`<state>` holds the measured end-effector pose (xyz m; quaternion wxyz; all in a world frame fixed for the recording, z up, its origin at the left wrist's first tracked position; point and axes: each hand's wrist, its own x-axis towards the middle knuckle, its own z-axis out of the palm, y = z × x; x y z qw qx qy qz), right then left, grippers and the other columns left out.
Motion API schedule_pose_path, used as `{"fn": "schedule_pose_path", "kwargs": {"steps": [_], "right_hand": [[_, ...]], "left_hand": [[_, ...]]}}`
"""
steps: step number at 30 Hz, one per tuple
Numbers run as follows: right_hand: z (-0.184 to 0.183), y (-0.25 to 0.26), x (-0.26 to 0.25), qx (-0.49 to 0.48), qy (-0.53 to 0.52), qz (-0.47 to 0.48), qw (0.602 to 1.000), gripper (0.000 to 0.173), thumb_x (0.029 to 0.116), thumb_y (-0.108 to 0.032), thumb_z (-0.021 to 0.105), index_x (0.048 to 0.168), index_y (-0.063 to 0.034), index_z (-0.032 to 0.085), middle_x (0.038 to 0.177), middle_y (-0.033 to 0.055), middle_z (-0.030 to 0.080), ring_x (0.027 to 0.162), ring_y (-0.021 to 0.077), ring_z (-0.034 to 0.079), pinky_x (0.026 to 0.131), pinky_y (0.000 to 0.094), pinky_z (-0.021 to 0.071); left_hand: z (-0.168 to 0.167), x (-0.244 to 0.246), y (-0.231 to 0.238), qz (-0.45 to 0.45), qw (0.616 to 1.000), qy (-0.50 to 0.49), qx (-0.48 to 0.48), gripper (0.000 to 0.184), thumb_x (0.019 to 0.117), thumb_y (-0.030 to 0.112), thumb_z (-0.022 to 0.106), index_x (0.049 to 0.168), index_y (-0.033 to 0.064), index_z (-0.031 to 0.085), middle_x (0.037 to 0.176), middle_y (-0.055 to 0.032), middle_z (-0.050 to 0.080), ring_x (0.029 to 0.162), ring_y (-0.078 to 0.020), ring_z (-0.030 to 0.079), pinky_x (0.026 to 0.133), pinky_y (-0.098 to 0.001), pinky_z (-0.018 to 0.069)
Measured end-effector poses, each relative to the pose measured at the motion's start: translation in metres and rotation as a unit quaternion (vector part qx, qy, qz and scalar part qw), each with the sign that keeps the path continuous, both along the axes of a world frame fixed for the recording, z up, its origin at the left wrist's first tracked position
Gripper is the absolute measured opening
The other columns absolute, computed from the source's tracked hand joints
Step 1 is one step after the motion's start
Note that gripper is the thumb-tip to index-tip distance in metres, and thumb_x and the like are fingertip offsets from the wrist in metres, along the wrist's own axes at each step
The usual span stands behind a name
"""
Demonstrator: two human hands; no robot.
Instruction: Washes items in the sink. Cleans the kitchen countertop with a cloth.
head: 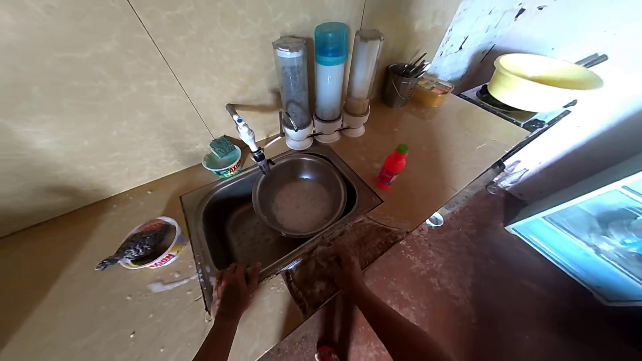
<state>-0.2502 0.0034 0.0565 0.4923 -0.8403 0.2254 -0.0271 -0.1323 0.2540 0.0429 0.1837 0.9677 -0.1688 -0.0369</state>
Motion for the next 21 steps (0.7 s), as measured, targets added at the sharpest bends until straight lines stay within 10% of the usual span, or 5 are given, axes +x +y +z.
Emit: {"fn": "schedule_pose_path", "kwargs": {"steps": [11, 19, 21], "right_hand": [[-0.021, 0.094, -0.016, -0.186, -0.054, 0.169, 0.966, 0.03, 0.0986, -0.022, 0.061, 0.126, -0.0158, 0.073, 0.147, 0.0217, 0.055, 0.145, 0.0445, 0.039, 0.119, 0.0699, 0.0177], [-0.031, 0.003, -0.038, -0.369, -0.103, 0.312, 0.869, 0.039, 0.0855, 0.004, 0.07, 0.118, -0.0167, 0.075, 0.138, 0.0224, 0.061, 0.129, 0.0477, 0.055, 0.102, 0.0673, 0.0456], [-0.012, -0.021, -0.029, -0.359, 0.012, 0.338, 0.87, 0.044, 0.0929, 0.006, 0.059, 0.13, -0.0159, 0.07, 0.15, 0.0241, 0.05, 0.138, 0.0491, 0.045, 0.109, 0.0678, 0.0378]], "left_hand": [[0.008, 0.003, 0.002, -0.015, 0.998, 0.049, 0.024, 0.052, 0.1083, 0.041, 0.045, 0.125, -0.0027, 0.068, 0.131, -0.0271, 0.064, 0.131, -0.0468, 0.055, 0.116, -0.0595, 0.0336], [0.011, 0.005, 0.004, -0.007, 0.997, 0.072, 0.028, 0.053, 0.1089, 0.044, 0.042, 0.128, 0.001, 0.067, 0.135, -0.0237, 0.063, 0.136, -0.0446, 0.051, 0.116, -0.0574, 0.0331], [0.013, 0.005, 0.003, -0.003, 0.996, 0.084, 0.034, 0.053, 0.1091, 0.044, 0.041, 0.131, 0.0027, 0.066, 0.139, -0.0219, 0.062, 0.138, -0.0436, 0.049, 0.117, -0.0566, 0.032]]}}
